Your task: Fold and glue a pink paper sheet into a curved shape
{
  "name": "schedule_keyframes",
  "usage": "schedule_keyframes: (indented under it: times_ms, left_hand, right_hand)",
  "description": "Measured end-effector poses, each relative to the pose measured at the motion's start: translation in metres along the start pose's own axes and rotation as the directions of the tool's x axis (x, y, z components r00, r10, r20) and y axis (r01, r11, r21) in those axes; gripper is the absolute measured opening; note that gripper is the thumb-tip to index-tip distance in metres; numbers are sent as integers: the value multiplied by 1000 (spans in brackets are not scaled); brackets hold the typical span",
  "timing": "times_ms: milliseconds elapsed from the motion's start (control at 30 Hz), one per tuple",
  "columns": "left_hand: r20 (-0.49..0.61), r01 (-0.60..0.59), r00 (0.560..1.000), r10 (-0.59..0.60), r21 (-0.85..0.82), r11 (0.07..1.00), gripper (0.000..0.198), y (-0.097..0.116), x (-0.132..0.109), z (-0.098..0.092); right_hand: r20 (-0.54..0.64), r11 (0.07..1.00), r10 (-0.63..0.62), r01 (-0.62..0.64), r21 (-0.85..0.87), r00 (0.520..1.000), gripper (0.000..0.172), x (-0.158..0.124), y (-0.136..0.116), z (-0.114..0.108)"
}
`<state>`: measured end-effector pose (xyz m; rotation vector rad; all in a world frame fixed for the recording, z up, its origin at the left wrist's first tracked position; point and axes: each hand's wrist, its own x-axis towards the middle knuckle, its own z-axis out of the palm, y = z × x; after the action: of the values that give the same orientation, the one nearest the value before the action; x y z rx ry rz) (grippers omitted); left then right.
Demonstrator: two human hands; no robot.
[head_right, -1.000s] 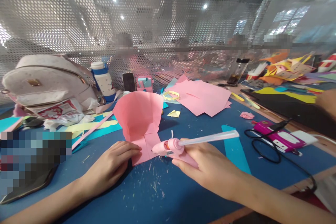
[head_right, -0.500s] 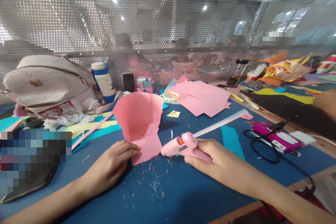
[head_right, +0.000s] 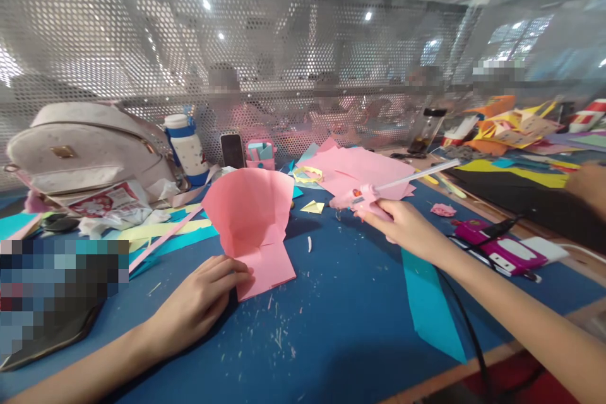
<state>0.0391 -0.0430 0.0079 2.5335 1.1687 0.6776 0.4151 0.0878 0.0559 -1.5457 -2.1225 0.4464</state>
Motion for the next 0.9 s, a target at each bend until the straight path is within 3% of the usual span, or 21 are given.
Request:
schedule_keyframes:
  times_ms: [267, 433, 567, 667, 733, 767, 833, 900]
  left_hand:
    - [-5, -3, 1000, 3, 5, 1000, 41, -2, 0, 0]
    - [-1, -4, 1000, 4, 1, 1000, 43, -2, -1, 0]
    - [-2, -8, 1000, 8, 0, 1000, 40, -1, -1, 0]
    - [-1, -6, 1000, 6, 3, 1000, 41, -1, 0, 0]
    - [-3, -8, 1000, 8, 7, 1000, 42, -1, 0, 0]
    - [-4, -11, 1000, 11, 10, 1000, 42, -1, 0, 0]
    - [-5, -14, 1000, 15, 21, 1000, 42, -1, -1, -1]
    - [-8, -20, 1000, 21, 37, 999, 41, -1, -2, -1]
  right_hand:
    - [-21, 997, 64, -65, -31, 998, 63, 17, 32, 27]
    - [14, 997, 43, -42, -65, 999, 56, 11, 38, 23]
    - [29, 962, -10, 18, -271, 1000, 48, -7, 37, 7]
    - [-58, 840, -125, 75, -538, 990, 45, -36, 23, -5]
    - [9, 830, -207, 180, -527, 978, 33, -53, 2, -9]
    - [84, 846, -261, 270, -461, 962, 28, -58, -12, -8]
    - [208, 814, -430, 477, -332, 879, 23, -59, -39, 1]
    - [234, 747, -561, 608, -269, 794, 27, -46, -59, 16]
